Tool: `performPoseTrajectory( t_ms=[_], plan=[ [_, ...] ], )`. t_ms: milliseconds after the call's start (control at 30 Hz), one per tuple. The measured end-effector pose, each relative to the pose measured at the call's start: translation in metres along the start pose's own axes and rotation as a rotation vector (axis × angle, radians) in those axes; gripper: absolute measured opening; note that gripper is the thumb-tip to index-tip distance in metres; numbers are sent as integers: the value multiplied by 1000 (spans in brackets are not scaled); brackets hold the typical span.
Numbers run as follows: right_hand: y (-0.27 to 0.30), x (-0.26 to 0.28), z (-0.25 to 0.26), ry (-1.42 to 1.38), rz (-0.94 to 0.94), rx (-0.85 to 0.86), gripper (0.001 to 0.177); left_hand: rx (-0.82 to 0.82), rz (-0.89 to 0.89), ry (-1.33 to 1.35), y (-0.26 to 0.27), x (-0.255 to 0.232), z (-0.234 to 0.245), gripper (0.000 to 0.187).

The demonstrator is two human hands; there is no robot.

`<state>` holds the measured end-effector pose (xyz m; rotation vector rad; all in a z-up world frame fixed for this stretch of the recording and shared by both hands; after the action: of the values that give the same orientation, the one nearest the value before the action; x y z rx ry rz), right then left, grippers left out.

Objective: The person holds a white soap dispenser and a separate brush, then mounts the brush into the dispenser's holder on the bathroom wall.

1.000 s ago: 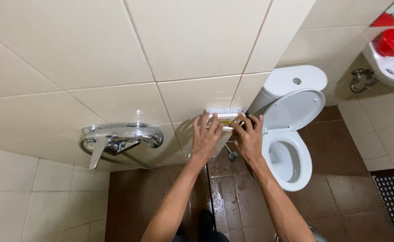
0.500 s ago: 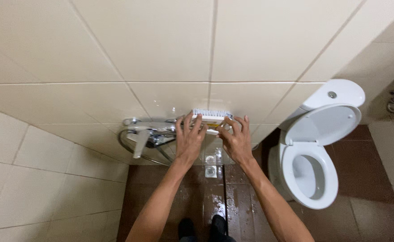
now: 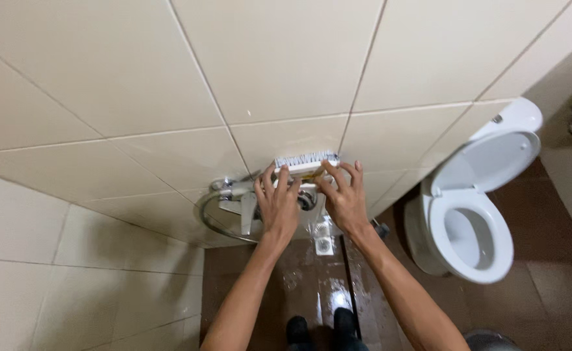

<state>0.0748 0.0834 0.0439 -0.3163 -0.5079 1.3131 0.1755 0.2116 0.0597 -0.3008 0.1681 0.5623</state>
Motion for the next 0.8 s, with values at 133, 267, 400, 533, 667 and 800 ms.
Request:
performPoseTrajectory(
  t_ms=[133, 267, 400, 533, 667, 800],
  plan=[
    [7, -18, 6, 70, -43, 38, 24, 7, -53, -7, -13, -14, -31, 43],
    [24, -43, 10, 123, -56, 40, 21, -28, -132, 63, -12, -34, -64, 40],
    [41, -76, 25, 153, -63, 57, 27, -68, -174, -4, -22, -61, -97, 39],
    [62, -117, 41, 164, -91, 56, 32, -82, -228, 4, -36, -98, -128, 39],
    [78, -165, 60, 121, -161, 96, 42, -127, -302, 24, -53, -140, -151, 38],
    [101, -210, 81, 153, -264, 71, 40, -141, -361, -73, -72, -196, -175, 45]
  ],
)
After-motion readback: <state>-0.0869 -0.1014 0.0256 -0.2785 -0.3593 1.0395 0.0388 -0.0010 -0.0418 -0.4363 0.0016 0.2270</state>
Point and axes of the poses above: each hand's wrist, its own y-axis away from the middle knuckle, its own z-axis out of the back of the hand, x = y × z, the point moved 4 cm from there along -y, towards the middle knuckle, and after that the axes turned 13 degrees about x, right-handed, at the moved point
